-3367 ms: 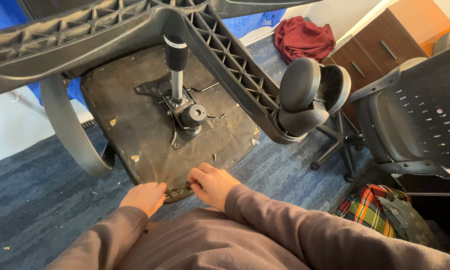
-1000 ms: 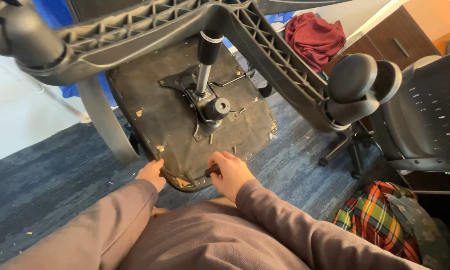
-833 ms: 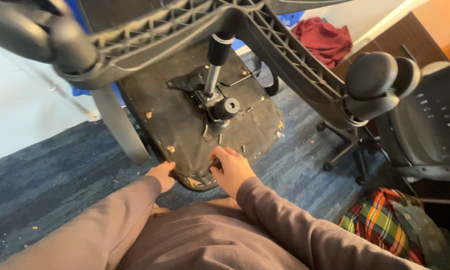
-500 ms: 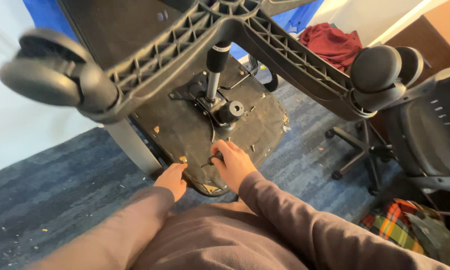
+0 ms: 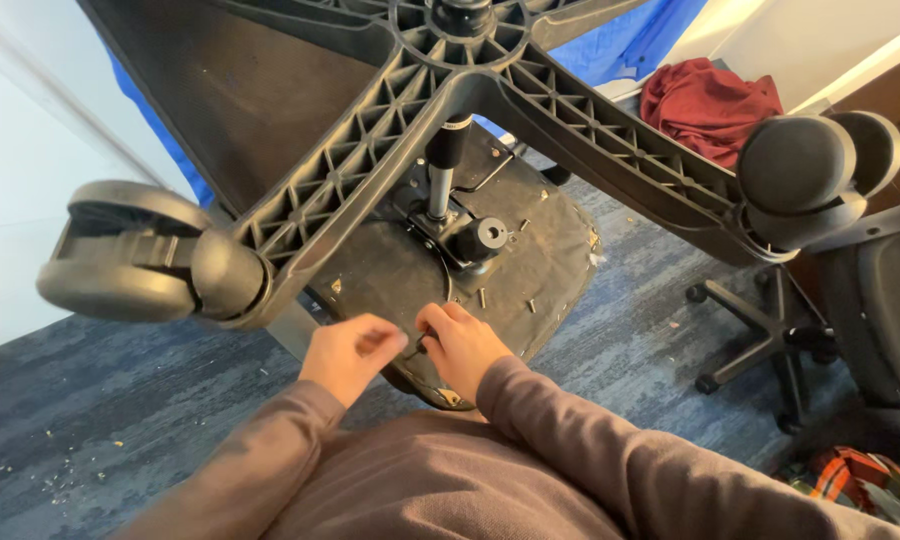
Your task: The person uses a screwdriver to remove screws from the underside of an overturned office chair. They loosen and remove multiple screws from the central mounting plate and the seat base, placing them on the floor.
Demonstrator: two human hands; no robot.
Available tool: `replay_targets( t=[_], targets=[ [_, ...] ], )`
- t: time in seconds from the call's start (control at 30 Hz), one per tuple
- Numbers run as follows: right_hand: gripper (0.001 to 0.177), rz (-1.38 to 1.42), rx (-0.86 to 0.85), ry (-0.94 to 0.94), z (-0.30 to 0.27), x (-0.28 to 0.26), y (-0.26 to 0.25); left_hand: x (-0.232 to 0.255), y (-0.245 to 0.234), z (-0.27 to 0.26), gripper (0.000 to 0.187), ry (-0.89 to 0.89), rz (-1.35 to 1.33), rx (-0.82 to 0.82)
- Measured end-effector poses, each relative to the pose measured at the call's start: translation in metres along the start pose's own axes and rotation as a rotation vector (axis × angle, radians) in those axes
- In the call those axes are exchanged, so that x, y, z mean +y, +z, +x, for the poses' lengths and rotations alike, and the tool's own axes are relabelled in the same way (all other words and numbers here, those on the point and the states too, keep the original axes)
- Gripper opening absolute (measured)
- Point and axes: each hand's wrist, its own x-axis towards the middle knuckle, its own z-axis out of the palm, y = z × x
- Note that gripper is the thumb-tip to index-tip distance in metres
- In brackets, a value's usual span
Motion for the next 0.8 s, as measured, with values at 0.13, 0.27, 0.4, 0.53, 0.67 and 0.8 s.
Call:
replay_targets(
  t=[0.13, 0.27, 0.4, 0.53, 0.67, 0.8],
  targets=[
    [0.020, -0.060, 0.014, -0.002, 0.000, -0.004, 0.006, 0.060, -0.021, -0.017, 0.023, 0.115, -0.522, 0.225],
    [0.019, -0.094, 0.039, -0.027, 0.002, -0.018, 0.016, 0.097, -0.047, -0.038, 0.022, 0.135, -0.573, 0.410],
    [0.014, -0.135, 0.041, -0.012, 0.007, -0.033, 0.027, 0.116, -0.061, -0.050, 0.023, 0.252, -0.375, 0.387],
    [0.015, -0.141, 0.060, -0.032, 0.007, -0.044, 0.037, 0.120, -0.073, -0.044, 0.026, 0.336, -0.454, 0.408],
    [0.014, -0.150, 0.076, 0.007, 0.003, -0.049, 0.041, 0.116, -0.089, -0.033, 0.030, 0.358, -0.441, 0.487],
    [0.012, -0.155, 0.082, 0.045, 0.004, -0.051, 0.045, 0.104, -0.101, -0.021, 0.031, 0.363, -0.455, 0.480]
  ],
)
